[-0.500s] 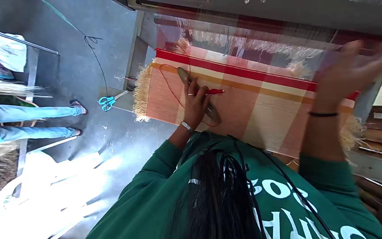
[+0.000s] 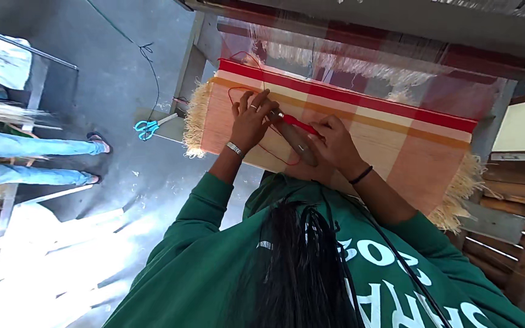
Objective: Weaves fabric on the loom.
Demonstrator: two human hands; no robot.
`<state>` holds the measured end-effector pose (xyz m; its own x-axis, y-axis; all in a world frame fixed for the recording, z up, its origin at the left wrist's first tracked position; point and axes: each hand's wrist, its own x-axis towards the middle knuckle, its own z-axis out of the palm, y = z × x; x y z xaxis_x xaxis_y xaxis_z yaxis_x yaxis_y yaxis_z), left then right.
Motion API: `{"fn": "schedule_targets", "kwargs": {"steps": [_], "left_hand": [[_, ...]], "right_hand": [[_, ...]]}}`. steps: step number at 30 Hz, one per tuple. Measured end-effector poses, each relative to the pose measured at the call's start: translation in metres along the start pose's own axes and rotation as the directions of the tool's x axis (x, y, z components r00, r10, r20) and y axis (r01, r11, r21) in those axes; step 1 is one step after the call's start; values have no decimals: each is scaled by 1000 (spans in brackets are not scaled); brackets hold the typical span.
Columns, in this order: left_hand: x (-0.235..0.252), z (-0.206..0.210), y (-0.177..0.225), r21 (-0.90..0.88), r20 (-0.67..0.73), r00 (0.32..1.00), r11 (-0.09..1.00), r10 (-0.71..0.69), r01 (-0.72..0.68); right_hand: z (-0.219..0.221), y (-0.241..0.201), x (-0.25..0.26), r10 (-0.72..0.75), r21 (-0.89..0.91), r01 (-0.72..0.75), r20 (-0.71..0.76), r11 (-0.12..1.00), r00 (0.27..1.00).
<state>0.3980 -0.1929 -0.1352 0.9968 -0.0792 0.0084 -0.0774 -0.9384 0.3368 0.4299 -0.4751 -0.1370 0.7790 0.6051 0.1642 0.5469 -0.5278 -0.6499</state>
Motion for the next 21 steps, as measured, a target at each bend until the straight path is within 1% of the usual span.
{"fn": "schedule_targets", "kwargs": {"steps": [3, 6, 10, 12, 15, 18, 21], "left_hand": [[-8, 7, 2, -33, -9, 1000, 999, 16, -17], [-17, 20, 8, -108, -34, 999, 994, -13, 9], [-25, 31, 14, -192, -85, 996, 981, -42, 25], [-27, 35, 15, -208, -96, 994, 978, -51, 30], [-29, 39, 15, -225, -101, 993, 974, -60, 36], [-29, 41, 17, -239, -110, 991, 969, -81, 53], [-30, 41, 19, -250, -118, 989, 967, -86, 54]], "right_hand": [[1, -8, -6, -19, -48, 19, -14, 999, 1000], [4, -10, -11, -18, -77, 16, -26, 997, 999], [6, -4, -16, 1, -137, -8, -51, 990, 999], [6, 5, -13, -19, -169, 6, -71, 986, 997], [2, 11, -4, -55, -157, 42, -76, 987, 996], [0, 13, 0, -43, -134, 33, -70, 990, 997], [5, 15, -1, -48, -154, 26, -140, 988, 989]]}}
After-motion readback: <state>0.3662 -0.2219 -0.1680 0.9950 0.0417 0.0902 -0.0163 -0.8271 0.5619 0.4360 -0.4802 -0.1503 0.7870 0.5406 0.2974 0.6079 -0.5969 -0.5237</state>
